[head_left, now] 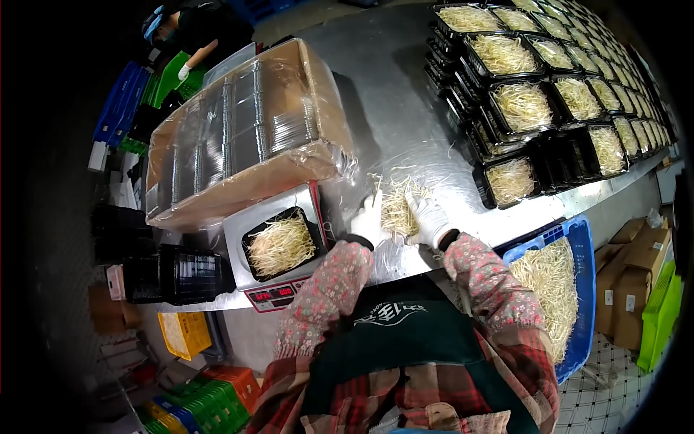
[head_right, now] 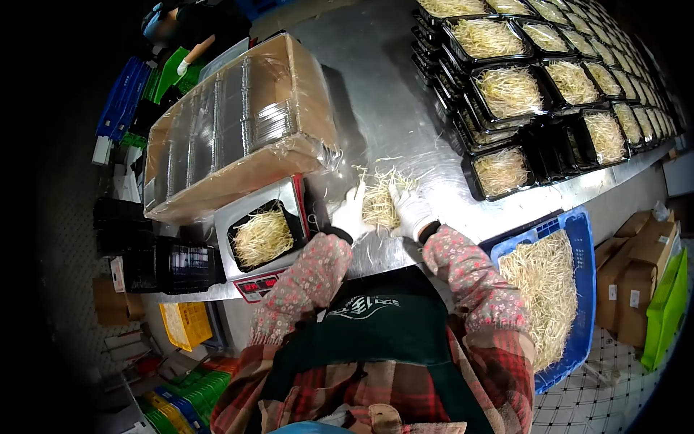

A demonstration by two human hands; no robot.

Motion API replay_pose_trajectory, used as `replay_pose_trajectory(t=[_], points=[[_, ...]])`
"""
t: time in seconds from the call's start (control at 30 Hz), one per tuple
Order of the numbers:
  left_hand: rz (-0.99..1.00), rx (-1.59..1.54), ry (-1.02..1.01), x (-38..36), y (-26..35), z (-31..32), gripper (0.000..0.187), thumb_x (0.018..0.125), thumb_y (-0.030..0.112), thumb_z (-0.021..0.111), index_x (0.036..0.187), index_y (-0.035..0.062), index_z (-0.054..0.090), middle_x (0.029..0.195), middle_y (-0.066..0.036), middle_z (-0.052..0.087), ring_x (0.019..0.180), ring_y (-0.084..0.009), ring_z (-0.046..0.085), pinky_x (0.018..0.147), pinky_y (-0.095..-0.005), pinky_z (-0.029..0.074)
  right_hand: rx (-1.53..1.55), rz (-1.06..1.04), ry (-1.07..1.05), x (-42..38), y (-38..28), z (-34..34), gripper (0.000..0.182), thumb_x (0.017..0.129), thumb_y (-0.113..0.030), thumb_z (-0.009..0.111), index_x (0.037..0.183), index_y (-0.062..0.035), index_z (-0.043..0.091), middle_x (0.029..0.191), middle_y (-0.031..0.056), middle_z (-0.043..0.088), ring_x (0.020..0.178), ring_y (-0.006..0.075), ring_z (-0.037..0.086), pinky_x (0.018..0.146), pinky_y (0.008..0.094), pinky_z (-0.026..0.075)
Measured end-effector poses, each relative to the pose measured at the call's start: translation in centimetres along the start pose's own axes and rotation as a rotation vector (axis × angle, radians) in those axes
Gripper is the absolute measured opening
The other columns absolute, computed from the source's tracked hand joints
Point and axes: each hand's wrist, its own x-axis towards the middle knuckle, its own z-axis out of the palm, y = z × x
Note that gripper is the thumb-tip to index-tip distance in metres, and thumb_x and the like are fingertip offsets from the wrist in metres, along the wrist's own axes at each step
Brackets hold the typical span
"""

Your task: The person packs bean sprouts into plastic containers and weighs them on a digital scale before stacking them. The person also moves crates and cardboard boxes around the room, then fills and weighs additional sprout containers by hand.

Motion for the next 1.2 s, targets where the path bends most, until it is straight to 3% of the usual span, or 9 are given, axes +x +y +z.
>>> replay_pose_trajectory(t=[0.1,0.13,0.17,0.4,0.43,0.63,0.83,1.0,1.2], points=[[0.040,-0.006,0.048,3.5,-3.7,4.9,0.027,0.082,0.026,0.063,0.100,0.0059,0.067,0.097,-0.017,0.064,0.090,-0.0332,0.065,0.080,-0.0421,0.052,0.059,0.022,0.002,1.4,1.6,4.0,0.071,0.073,-0.030,0.077,0.134,-0.0075,0.049,0.121,0.0214,0.057,0.111,0.0333,0.057,0.096,0.0389,0.046],[0.051,0.011,0.057,3.2,-3.9,5.1,0.024,0.083,0.026,0.061,0.096,0.0066,0.069,0.092,-0.017,0.065,0.085,-0.0349,0.065,0.078,-0.0431,0.052,0.117,0.003,0.027,1.7,2.6,5.0,0.051,0.077,-0.026,0.073,0.124,-0.0095,0.061,0.107,0.0184,0.066,0.100,0.0304,0.063,0.089,0.0387,0.050],[0.063,0.030,0.066,2.7,-3.8,4.7,0.023,0.083,0.025,0.060,0.092,0.0072,0.071,0.088,-0.017,0.066,0.081,-0.0366,0.066,0.076,-0.0442,0.052,0.161,-0.031,0.158,1.1,3.2,3.6,0.023,0.084,-0.022,0.066,0.104,-0.0106,0.071,0.083,0.0153,0.069,0.081,0.0292,0.068,0.074,0.0393,0.054],[0.127,-0.060,0.173,-2.3,-3.2,1.4,0.020,0.079,0.017,0.063,0.097,0.0102,0.071,0.095,-0.010,0.066,0.086,-0.0314,0.065,0.076,-0.0407,0.052,0.687,0.094,0.248,0.2,5.1,-7.4,0.017,0.085,-0.011,0.069,0.098,-0.0008,0.072,0.071,0.0159,0.068,0.062,0.0109,0.065,0.058,0.0319,0.051],[0.197,-0.099,0.204,-2.5,-3.0,1.5,0.022,0.080,0.016,0.063,0.100,0.0103,0.069,0.098,-0.009,0.065,0.088,-0.0309,0.064,0.077,-0.0403,0.052,0.887,0.326,-0.006,-0.5,1.7,-10.5,0.021,0.085,-0.012,0.068,0.103,-0.0002,0.070,0.075,0.0161,0.069,0.065,0.0163,0.067,0.063,0.0331,0.053],[0.088,-0.106,0.204,-4.7,-3.4,2.2,0.049,0.078,0.012,0.066,0.126,0.0062,0.056,0.124,-0.015,0.058,0.104,-0.0317,0.061,0.088,-0.0398,0.051,0.287,-0.079,-0.058,4.3,3.0,3.4,0.063,0.079,-0.016,0.067,0.139,-0.0072,0.048,0.109,0.0234,0.065,0.100,0.0360,0.063,0.087,0.0389,0.050],[0.127,-0.541,0.253,-10.9,-2.4,0.5,0.037,0.083,0.012,0.069,0.118,0.0036,0.063,0.117,-0.012,0.064,0.090,-0.0202,0.066,0.081,-0.0287,0.052,0.073,-0.176,0.175,2.3,-1.1,-0.3,0.069,0.075,-0.029,0.075,0.135,-0.0050,0.050,0.116,0.0240,0.060,0.113,0.0367,0.056,0.098,0.0417,0.044],[0.149,-0.705,0.014,-15.4,-1.2,-2.1,0.033,0.086,0.014,0.068,0.117,0.0048,0.064,0.109,-0.012,0.065,0.090,-0.0202,0.065,0.080,-0.0295,0.052,0.134,-0.096,0.155,3.8,-2.0,2.3,0.029,0.074,-0.027,0.072,0.096,-0.0091,0.072,0.102,0.0143,0.066,0.095,0.0337,0.064,0.083,0.0426,0.051],[0.164,-0.762,-0.112,-20.7,-4.5,-2.3,0.033,0.090,0.022,0.064,0.117,0.0035,0.065,0.107,-0.014,0.066,0.090,-0.0241,0.065,0.080,-0.0328,0.051,0.397,-0.053,0.224,3.5,-2.6,-1.2,0.025,0.077,-0.026,0.073,0.091,-0.0050,0.071,0.085,0.0179,0.069,0.081,0.0347,0.066,0.074,0.0411,0.051]])
